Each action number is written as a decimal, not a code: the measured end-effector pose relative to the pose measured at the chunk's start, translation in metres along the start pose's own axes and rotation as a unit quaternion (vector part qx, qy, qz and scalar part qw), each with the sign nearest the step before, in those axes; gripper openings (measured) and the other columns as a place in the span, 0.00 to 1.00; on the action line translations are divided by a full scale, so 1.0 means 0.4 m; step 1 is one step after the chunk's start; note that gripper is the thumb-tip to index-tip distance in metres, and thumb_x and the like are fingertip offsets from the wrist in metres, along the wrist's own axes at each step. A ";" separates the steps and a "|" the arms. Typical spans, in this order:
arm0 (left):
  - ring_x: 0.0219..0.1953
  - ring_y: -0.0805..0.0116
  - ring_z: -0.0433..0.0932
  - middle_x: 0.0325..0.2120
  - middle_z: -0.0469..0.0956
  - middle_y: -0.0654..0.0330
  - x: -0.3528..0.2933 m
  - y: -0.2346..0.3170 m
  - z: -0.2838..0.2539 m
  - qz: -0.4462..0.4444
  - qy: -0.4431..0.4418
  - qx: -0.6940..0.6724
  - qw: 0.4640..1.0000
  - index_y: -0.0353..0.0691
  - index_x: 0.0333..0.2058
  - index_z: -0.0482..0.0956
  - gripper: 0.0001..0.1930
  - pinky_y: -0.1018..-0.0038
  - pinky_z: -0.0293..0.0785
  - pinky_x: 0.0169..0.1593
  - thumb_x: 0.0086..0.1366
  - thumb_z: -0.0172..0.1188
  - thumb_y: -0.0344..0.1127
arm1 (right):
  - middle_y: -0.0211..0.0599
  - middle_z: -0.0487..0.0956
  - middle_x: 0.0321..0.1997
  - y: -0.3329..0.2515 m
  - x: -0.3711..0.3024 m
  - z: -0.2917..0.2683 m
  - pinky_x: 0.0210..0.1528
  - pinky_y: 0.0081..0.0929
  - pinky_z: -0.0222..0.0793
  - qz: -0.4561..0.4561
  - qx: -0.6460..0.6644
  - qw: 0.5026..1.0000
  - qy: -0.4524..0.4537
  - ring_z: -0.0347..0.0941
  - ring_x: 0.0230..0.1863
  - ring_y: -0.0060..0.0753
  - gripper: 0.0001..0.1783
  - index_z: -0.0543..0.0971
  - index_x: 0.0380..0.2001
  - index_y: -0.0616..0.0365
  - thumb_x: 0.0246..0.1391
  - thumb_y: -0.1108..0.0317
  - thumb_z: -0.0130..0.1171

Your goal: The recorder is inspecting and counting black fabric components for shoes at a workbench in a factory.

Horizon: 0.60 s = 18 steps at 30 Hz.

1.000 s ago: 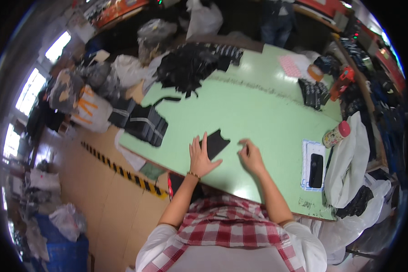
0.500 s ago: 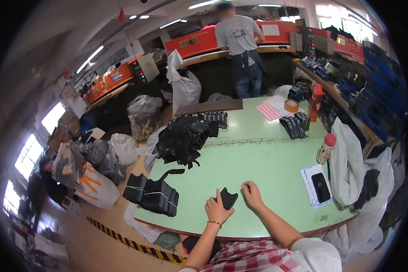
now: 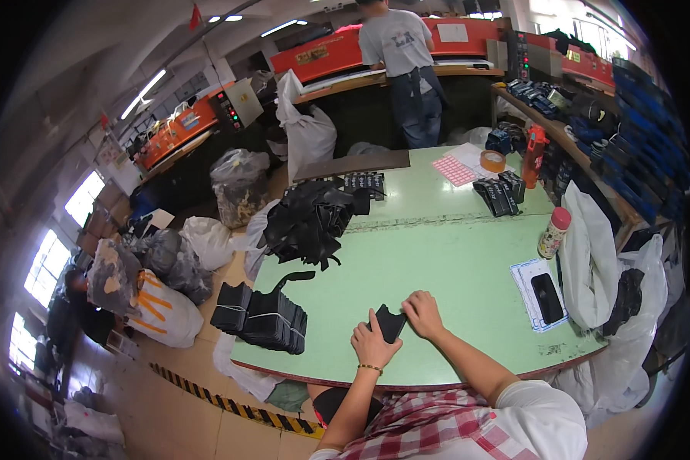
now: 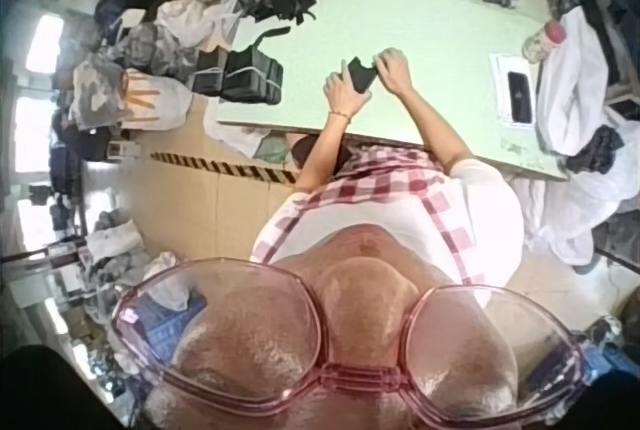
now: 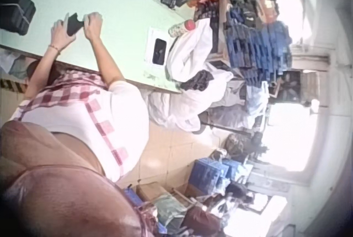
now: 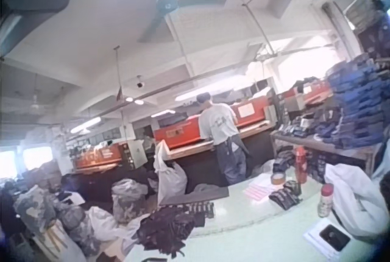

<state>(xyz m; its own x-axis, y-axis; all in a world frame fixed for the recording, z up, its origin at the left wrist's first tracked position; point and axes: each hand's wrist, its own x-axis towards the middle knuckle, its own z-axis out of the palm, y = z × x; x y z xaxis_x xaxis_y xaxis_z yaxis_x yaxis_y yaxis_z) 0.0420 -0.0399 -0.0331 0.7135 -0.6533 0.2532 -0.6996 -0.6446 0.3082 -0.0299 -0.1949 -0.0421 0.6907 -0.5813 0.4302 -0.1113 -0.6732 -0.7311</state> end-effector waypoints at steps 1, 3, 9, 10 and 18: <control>0.44 0.48 0.66 0.41 0.68 0.45 -0.003 0.002 0.002 -0.003 -0.002 -0.002 1.000 0.38 0.63 0.54 0.54 0.56 0.63 0.49 0.39 0.69 0.52 | 0.43 0.74 0.40 -0.006 -0.003 -0.006 0.48 0.37 0.59 -0.045 -0.048 0.997 -0.033 0.67 0.44 0.44 0.16 0.77 0.30 0.61 0.58 0.57 0.52; 0.44 0.49 0.66 0.41 0.67 0.46 -0.010 0.002 -0.001 0.001 0.018 -0.003 1.000 0.38 0.63 0.55 0.53 0.55 0.62 0.49 0.39 0.68 0.51 | 0.42 0.73 0.42 -0.015 0.000 -0.008 0.49 0.37 0.58 -0.057 -0.048 0.995 -0.067 0.66 0.46 0.44 0.17 0.77 0.30 0.61 0.57 0.56 0.53; 0.45 0.50 0.66 0.41 0.67 0.48 -0.005 0.006 -0.017 0.012 0.060 -0.021 0.998 0.39 0.62 0.57 0.49 0.55 0.61 0.49 0.40 0.67 0.49 | 0.44 0.72 0.45 -0.015 0.023 -0.011 0.55 0.41 0.55 -0.122 -0.026 0.984 -0.127 0.64 0.52 0.45 0.16 0.77 0.30 0.61 0.54 0.57 0.55; 0.45 0.50 0.66 0.41 0.66 0.48 -0.006 0.002 -0.020 0.020 0.071 -0.027 0.997 0.39 0.62 0.57 0.49 0.56 0.61 0.50 0.41 0.67 0.48 | 0.44 0.72 0.46 -0.017 0.024 -0.011 0.55 0.41 0.54 -0.126 -0.028 0.984 -0.126 0.64 0.52 0.46 0.15 0.77 0.30 0.61 0.54 0.58 0.55; 0.51 0.50 0.64 0.46 0.65 0.47 -0.043 -0.016 -0.057 0.019 0.045 -0.058 0.997 0.39 0.64 0.53 0.48 0.58 0.58 0.54 0.48 0.64 0.52 | 0.46 0.71 0.50 -0.041 0.011 -0.013 0.59 0.42 0.52 -0.145 -0.038 0.974 -0.170 0.63 0.55 0.47 0.11 0.75 0.34 0.62 0.56 0.64 0.51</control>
<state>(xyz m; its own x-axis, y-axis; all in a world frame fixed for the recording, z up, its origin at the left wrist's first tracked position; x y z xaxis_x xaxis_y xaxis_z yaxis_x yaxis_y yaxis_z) 0.0349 -0.0155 -0.0186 0.6903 -0.6355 0.3458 -0.7212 -0.5665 0.3986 -0.0288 -0.1889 -0.0253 0.8966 -0.1844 0.4027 0.0808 -0.8259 -0.5580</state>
